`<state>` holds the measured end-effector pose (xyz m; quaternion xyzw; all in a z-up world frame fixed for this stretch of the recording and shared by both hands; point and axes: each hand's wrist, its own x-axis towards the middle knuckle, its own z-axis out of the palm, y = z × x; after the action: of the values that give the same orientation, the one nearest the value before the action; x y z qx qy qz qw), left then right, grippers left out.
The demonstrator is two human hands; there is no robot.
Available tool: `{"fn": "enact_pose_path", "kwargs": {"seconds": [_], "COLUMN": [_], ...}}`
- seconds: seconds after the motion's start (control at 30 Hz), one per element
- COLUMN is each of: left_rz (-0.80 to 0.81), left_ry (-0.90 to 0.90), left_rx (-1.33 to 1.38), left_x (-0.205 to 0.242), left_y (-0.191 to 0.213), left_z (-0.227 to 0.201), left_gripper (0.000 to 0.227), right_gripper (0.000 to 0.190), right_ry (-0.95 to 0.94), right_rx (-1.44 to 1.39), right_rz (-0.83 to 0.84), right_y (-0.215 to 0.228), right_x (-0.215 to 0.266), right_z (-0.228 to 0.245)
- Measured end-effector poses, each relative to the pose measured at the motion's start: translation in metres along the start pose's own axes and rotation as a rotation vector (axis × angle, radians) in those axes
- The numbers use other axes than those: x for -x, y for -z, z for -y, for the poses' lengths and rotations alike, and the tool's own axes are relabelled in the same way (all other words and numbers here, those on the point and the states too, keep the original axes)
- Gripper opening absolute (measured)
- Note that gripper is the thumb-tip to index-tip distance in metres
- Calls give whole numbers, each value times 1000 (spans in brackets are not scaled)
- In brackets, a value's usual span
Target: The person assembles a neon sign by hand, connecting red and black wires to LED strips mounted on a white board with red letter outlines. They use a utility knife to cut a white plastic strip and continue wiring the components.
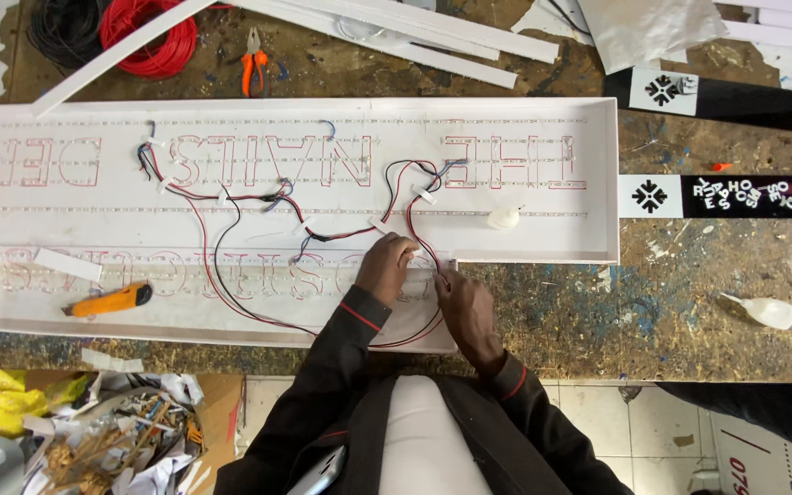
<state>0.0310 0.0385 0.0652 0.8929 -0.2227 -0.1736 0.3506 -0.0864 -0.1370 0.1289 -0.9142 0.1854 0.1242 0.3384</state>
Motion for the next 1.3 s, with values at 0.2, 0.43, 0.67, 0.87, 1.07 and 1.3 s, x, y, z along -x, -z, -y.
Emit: {"fn": "enact_pose_path", "kwargs": {"seconds": [0.2,0.43,0.67,0.87,1.07,1.3], "left_rz": [86,109,104,60,-65,42], "left_ry": [-100,-216,-208,-174,-137,-96], "left_rx": [32,-42,3,89,50,47], "left_x": [-19,-34,-36,-38,-76,-83], "left_y": [-10,-13,-11,6,-43,-33], "left_z": [8,24,21,7,56,41], "left_gripper": [17,15,14,23,15,28], "right_gripper": [36,30,27,22,26,31], "right_ry": [-115,-197,-278,-234,-267,-295], "right_rx": [82,117,135,86,101,115], "right_rz": [-139,-273,-312,-401,-267,-168], "right_y": [-29,-49,-56,-50,-58,-52], "right_x": [-20,-23,-18,-10,-20,-21], "right_z": [-13,-16,-6,0,-5,-1]}}
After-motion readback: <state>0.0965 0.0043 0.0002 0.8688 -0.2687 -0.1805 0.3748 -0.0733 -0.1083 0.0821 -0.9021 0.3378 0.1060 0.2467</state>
